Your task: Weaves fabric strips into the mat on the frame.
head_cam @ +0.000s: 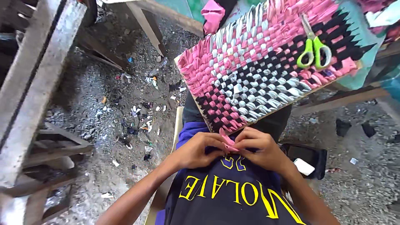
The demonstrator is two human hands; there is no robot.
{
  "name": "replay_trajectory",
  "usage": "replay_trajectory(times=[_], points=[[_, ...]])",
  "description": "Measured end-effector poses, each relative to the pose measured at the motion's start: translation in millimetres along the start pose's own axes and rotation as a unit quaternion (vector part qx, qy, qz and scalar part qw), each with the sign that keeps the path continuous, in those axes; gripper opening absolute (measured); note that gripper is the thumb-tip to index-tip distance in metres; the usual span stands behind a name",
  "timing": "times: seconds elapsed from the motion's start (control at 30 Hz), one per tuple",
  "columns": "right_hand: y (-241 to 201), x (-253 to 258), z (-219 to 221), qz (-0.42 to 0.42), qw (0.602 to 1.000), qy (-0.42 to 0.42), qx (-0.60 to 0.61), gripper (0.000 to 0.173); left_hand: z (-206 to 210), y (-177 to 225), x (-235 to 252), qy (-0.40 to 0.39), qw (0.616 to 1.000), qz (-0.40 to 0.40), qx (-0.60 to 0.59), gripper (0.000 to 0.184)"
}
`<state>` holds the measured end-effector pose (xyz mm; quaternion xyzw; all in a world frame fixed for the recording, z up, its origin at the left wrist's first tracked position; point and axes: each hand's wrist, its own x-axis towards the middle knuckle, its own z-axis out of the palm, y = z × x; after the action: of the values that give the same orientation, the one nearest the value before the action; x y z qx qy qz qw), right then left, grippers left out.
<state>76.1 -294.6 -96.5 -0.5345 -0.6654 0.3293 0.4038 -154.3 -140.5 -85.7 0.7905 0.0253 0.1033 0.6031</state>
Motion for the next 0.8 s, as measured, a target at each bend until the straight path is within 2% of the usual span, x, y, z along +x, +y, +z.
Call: replay_trajectory(times=[0.07, 0.13, 0.3, 0.4, 0.57, 0.67, 0.8], points=[[3, -8, 6, -0.011, 1.000, 0.009, -0.001, 0.009, 6, -4, -4, 0.000, 1.000, 0.005, -0.002, 0.016], [4, -10, 9, -0.012, 1.000, 0.014, -0.006, 0.011, 10, -6, -5, 0.036, 0.999, -0.011, -0.006, 0.015], [4, -4, 17, 0.031, 0.998, 0.044, -0.043, 0.019, 15, -1, 1, 0.162, 0.978, -0.106, -0.083, 0.012], [-4, 3, 25, 0.071, 0.995, 0.065, -0.023, 0.020, 14, -2, 1, 0.189, 0.968, -0.137, -0.088, 0.011], [-14, 11, 31, 0.130, 0.983, 0.079, 0.101, 0.017, 15, -2, 2, 0.191, 0.968, -0.141, -0.080, 0.022], [-14, 8, 31, 0.113, 0.983, 0.060, 0.132, 0.016, 13, 1, -1, 0.167, 0.978, -0.110, -0.058, 0.030], [-13, 2, 28, 0.091, 0.986, 0.033, 0.135, 0.013, 12, -4, -11, 0.103, 0.989, -0.092, 0.043, 0.044]])
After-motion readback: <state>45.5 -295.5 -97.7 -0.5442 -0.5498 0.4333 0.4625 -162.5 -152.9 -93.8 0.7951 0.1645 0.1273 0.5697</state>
